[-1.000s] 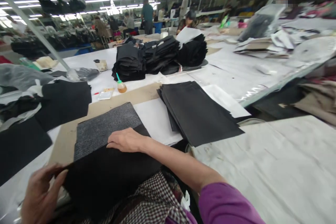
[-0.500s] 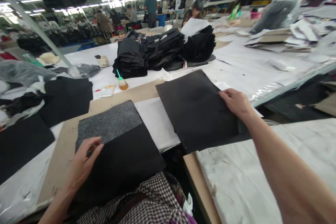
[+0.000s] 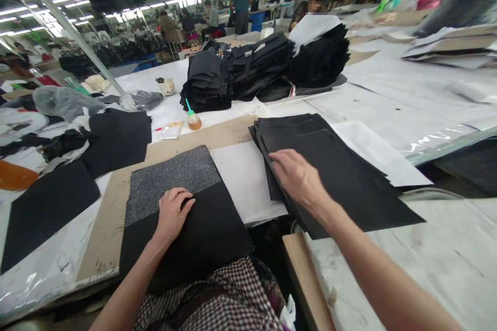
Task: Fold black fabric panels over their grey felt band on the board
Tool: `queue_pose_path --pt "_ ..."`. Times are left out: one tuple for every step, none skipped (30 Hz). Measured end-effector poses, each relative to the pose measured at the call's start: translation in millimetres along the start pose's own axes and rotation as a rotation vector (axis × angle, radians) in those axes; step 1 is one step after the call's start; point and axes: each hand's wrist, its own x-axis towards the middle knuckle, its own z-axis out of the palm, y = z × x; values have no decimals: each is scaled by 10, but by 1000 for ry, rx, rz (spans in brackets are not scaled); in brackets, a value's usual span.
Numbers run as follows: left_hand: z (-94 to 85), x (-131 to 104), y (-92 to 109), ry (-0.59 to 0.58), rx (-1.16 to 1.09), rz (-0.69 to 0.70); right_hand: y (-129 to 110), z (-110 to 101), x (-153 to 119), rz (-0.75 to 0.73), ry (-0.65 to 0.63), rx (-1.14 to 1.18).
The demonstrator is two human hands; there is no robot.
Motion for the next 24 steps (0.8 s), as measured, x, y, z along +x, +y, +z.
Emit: queue_pose_path --pt "-2 2 3 -5 -11 -3 -273 153 26 -71 -83 117" --pt "-6 2 10 -7 -24 -3 -511 316 40 -146 -163 211" --pt "-14 -1 18 -2 -36 4 -708 481 48 -231 -217 267" --pt "-25 -8 29 8 -46 22 -861 641 55 -316 -261 285" --pt "-40 -19 39 21 -54 52 -973 786 64 -393 -296 283" --pt "-57 -33 47 31 -60 91 -1046 911 80 -457 -325 265" --pt "-77 -49 51 31 -62 136 -1088 1011 103 -503 -351 240" --pt "-96 -63 50 20 -62 182 -1106 1083 133 -533 -377 215" --pt "-112 -75 45 -1 -61 228 -1109 1131 170 -548 -401 190" --pt "-123 -83 36 -28 -61 269 -1104 1157 210 -552 -423 165" --pt "-128 -85 25 -56 -63 297 -1097 1166 252 -550 -443 142" --pt "-125 -80 14 -76 -69 308 -1091 1165 294 -543 -458 121" --pt "-116 -69 4 -86 -81 298 -1087 1157 332 -536 -470 105" --pt "-104 -52 -2 -84 -97 264 -1085 1146 365 -532 -478 94" --pt "-92 -31 -4 -77 -114 216 -1083 1134 393 -529 -481 87" --pt "-82 -8 -2 -70 -131 163 -1081 1121 415 -528 -480 84" --pt "-77 14 3 -68 -142 119 -1075 1109 430 -527 -477 84" --pt "-78 33 9 -74 -148 91 -1068 1098 440 -526 -473 84" --pt "-84 46 15 -89 -148 83 -1060 1088 445 -529 -469 87" --pt "-95 54 19 -107 -142 93 -1053 1081 445 -533 -465 95" --pt "-107 54 21 -123 -133 121 -1048 1080 442 -542 -463 111" --pt "-118 49 21 -134 -123 159 -1047 1086 437 -556 -465 135" --pt "-126 40 18 -140 -116 203 -1048 1101 432 -574 -471 163" --pt "-129 28 13 -139 -110 243 -1049 1122 430 -594 -481 186"
